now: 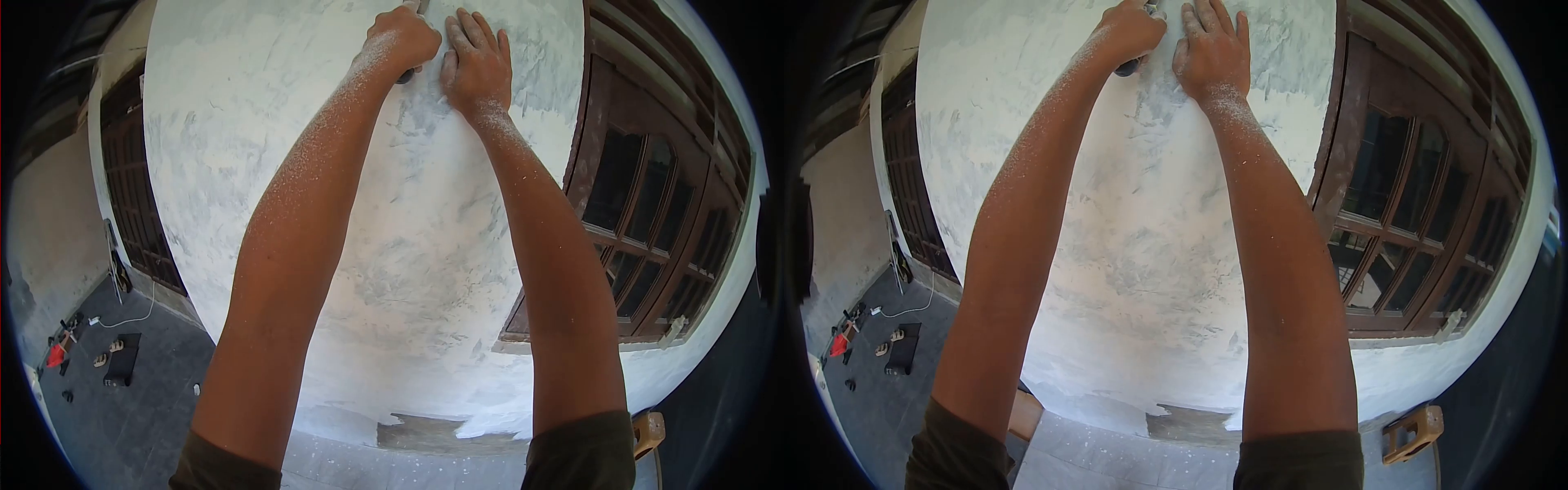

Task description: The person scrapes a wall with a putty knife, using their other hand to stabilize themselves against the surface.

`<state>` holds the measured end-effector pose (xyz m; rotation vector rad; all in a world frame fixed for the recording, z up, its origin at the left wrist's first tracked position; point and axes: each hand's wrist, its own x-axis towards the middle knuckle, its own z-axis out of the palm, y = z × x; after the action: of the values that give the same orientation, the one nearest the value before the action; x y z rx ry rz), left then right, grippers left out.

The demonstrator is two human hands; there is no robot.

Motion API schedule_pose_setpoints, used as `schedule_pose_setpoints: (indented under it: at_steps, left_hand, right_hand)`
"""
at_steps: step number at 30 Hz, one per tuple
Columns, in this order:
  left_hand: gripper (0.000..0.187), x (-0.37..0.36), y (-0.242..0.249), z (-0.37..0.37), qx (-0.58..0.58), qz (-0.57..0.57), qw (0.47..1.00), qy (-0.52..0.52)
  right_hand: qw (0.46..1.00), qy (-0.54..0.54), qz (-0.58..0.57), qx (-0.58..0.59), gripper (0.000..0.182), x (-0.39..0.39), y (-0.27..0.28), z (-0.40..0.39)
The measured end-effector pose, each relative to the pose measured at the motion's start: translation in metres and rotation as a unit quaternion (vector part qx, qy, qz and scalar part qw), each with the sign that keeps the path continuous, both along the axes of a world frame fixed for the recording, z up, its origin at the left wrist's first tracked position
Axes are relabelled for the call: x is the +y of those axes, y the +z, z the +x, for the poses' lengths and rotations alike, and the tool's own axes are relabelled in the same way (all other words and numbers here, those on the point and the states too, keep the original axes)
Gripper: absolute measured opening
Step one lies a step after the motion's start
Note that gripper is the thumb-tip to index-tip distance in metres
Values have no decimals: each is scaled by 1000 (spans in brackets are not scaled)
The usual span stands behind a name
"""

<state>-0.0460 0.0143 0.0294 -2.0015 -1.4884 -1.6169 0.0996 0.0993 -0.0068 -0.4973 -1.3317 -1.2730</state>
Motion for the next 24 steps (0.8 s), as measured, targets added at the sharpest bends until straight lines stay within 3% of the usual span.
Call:
schedule_pose_setpoints:
  at_steps: [2,4,5,6,9,11,14,15,16,18,19,21,24]
  left_hand:
    - [76,0,15,-1,35,-28,999,-19]
    - [76,-3,-20,11,-22,24,999,-14]
    - [78,4,-46,21,-14,79,995,62]
    - [81,0,-64,16,-19,46,998,25]
    - [78,-1,-49,18,-17,86,995,37]
    - [74,-40,-3,29,-63,-57,994,61]
    - [73,-46,5,26,-90,-140,985,35]
    - [74,-9,-34,9,-23,42,999,-13]
    - [74,14,-57,14,-11,108,990,86]
    - [75,60,-76,5,28,227,964,135]
    - [75,39,-62,3,31,232,963,134]
    - [72,-22,-27,2,-30,6,998,-56]
    - [68,-10,-9,0,-2,-33,999,-39]
  right_hand:
    - [1000,-11,6,0,48,0,1,2]
    - [1000,1,1,-8,48,-3,1,2]
    - [1000,2,-1,-9,48,-8,1,-1]
    - [999,7,-35,-7,50,-14,0,-4]
    - [998,15,-61,-3,52,-19,-2,-5]
    - [998,19,-58,-6,52,-18,-2,-6]
    - [999,16,-41,-4,52,-17,-1,-5]
    - [999,17,-42,-6,51,-18,-1,-5]
    - [999,19,-44,-7,51,-18,-1,-5]
    - [999,18,-50,-5,51,-17,-4,-6]
    - [999,16,-51,-3,51,-17,-1,-5]
    - [999,23,-48,-4,51,-19,-1,-5]
    - [998,25,-50,-10,51,-19,-2,-4]
